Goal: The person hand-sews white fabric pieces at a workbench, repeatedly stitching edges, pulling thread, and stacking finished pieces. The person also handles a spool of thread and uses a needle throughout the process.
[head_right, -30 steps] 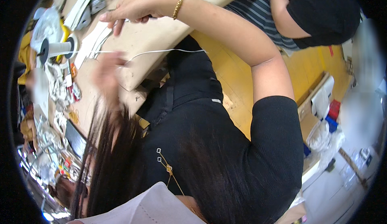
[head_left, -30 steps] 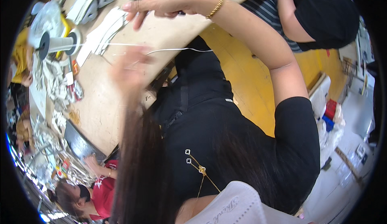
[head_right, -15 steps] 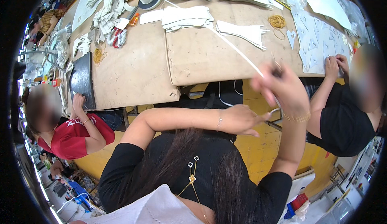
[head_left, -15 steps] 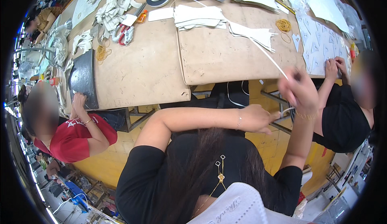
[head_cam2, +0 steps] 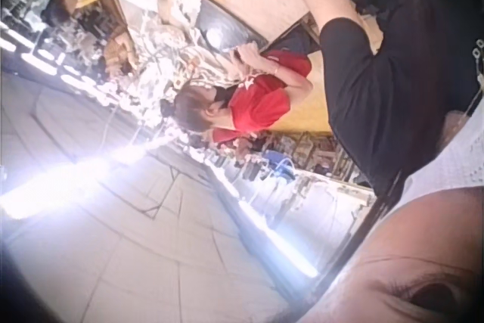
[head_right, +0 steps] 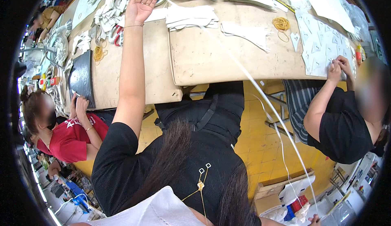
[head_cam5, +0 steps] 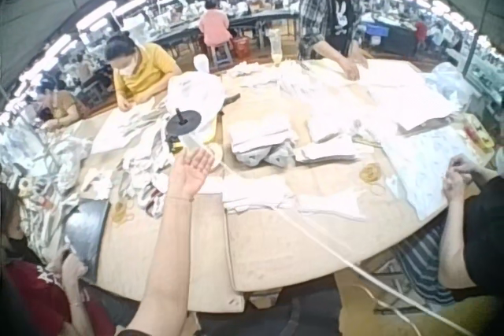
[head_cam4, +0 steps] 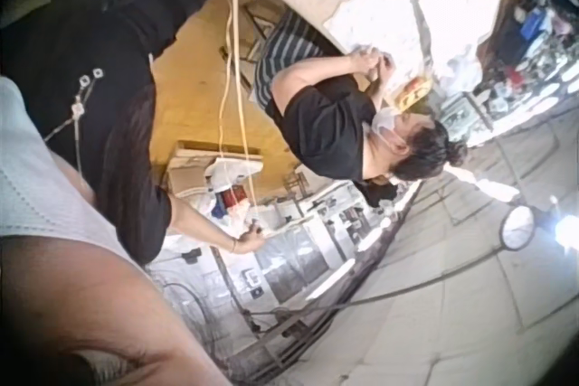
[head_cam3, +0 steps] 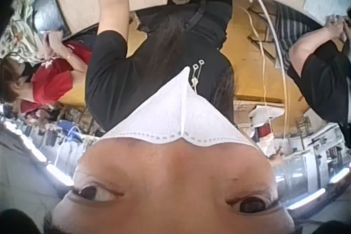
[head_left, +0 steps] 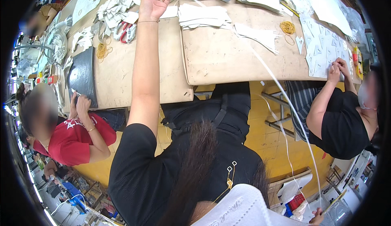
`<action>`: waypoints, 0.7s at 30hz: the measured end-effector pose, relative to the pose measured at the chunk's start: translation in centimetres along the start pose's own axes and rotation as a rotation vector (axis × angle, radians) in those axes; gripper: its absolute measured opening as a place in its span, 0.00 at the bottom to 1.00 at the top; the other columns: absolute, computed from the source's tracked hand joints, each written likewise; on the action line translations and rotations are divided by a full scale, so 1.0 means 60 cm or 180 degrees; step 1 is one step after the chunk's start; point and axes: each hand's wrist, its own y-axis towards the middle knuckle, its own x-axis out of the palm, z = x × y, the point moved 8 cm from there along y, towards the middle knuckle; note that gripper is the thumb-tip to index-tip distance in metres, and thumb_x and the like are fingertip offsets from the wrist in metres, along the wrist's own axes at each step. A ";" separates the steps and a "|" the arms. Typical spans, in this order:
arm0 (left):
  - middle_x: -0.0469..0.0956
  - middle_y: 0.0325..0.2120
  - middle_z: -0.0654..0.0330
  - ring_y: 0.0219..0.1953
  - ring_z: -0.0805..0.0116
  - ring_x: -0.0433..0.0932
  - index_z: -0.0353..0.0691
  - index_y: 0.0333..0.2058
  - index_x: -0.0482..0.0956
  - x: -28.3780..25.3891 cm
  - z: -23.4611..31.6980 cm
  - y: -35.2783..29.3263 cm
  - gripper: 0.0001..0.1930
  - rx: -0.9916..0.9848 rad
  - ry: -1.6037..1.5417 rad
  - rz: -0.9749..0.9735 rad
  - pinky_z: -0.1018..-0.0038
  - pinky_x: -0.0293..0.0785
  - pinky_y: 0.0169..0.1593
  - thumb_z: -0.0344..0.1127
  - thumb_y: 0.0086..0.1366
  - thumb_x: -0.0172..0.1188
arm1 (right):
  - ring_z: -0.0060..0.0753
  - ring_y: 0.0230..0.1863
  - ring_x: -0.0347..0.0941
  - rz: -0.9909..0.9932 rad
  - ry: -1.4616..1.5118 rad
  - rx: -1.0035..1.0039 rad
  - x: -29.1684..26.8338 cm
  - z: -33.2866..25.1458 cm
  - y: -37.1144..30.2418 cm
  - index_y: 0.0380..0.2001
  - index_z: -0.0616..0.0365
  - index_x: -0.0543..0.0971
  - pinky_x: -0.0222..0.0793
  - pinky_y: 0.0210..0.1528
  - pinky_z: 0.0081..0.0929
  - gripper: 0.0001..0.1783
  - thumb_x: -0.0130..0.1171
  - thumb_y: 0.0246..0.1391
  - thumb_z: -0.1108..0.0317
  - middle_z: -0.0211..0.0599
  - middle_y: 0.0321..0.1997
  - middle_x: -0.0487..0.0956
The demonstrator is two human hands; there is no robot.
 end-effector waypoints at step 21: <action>0.82 0.33 0.56 0.33 0.64 0.84 0.32 0.43 0.79 0.022 0.018 -0.017 0.12 0.0123 0.1453 -0.0085 0.72 0.80 0.38 0.36 0.68 0.62 | 0.35 0.38 0.78 -0.3451 0.0663 -0.4590 0.436 -0.639 -0.352 0.53 0.62 0.78 0.74 0.42 0.30 0.22 0.65 0.53 0.73 0.44 0.43 0.81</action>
